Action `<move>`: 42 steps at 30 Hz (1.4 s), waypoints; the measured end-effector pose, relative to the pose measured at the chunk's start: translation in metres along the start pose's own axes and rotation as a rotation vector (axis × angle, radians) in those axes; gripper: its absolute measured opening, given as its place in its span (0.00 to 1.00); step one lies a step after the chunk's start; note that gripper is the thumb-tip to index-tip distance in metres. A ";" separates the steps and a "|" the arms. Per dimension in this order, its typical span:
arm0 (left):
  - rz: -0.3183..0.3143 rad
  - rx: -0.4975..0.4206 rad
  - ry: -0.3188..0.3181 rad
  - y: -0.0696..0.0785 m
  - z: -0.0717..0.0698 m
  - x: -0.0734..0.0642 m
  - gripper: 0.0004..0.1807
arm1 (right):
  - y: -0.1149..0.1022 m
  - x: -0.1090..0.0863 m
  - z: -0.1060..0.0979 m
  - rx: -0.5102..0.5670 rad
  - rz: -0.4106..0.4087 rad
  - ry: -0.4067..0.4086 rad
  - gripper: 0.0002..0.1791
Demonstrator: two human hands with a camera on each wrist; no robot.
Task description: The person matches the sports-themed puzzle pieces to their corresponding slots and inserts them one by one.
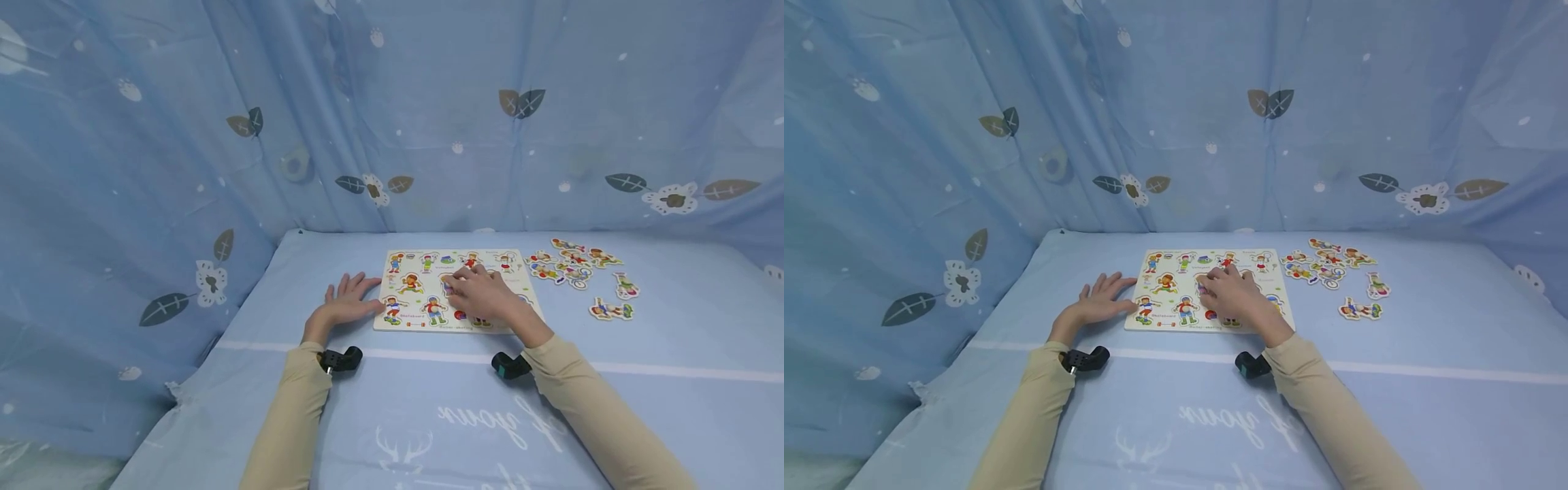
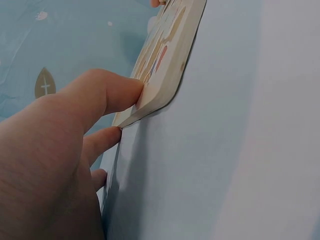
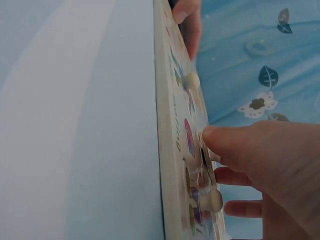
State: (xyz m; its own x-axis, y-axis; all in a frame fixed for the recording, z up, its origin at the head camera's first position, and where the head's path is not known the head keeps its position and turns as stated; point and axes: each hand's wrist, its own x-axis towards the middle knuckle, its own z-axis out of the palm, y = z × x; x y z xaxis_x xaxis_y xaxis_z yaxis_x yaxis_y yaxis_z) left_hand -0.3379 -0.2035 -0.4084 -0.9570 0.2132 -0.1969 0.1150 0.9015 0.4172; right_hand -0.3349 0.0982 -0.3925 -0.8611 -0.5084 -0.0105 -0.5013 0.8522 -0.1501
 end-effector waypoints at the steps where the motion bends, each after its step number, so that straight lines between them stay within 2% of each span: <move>1: 0.000 0.002 0.002 0.000 0.000 0.000 0.42 | 0.000 0.001 -0.001 0.006 0.003 -0.011 0.30; 8: -0.008 0.004 0.007 0.000 0.001 0.000 0.42 | 0.005 0.006 0.001 0.042 0.027 -0.078 0.32; 12: -0.026 0.022 -0.006 -0.001 0.002 0.002 0.42 | 0.005 0.006 0.002 0.065 0.027 -0.081 0.32; 19: -0.007 0.002 0.006 0.001 0.001 0.001 0.42 | 0.005 0.004 0.003 0.066 0.036 -0.083 0.33; 31: -0.008 0.001 0.006 -0.002 0.001 0.003 0.42 | 0.005 0.002 -0.003 0.091 0.030 -0.100 0.35; 36: -0.010 -0.007 0.008 -0.002 0.002 0.003 0.42 | 0.007 -0.001 -0.013 0.139 0.042 -0.075 0.35; 42: -0.012 -0.013 0.012 0.000 0.001 0.001 0.41 | 0.021 -0.007 -0.025 0.163 0.078 -0.015 0.36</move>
State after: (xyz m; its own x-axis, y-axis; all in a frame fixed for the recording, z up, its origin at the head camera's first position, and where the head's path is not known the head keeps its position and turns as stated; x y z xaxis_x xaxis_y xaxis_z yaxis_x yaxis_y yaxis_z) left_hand -0.3389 -0.2025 -0.4097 -0.9615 0.1975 -0.1912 0.0999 0.8989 0.4266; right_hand -0.3419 0.1228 -0.3710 -0.8950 -0.4440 -0.0432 -0.4111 0.8584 -0.3068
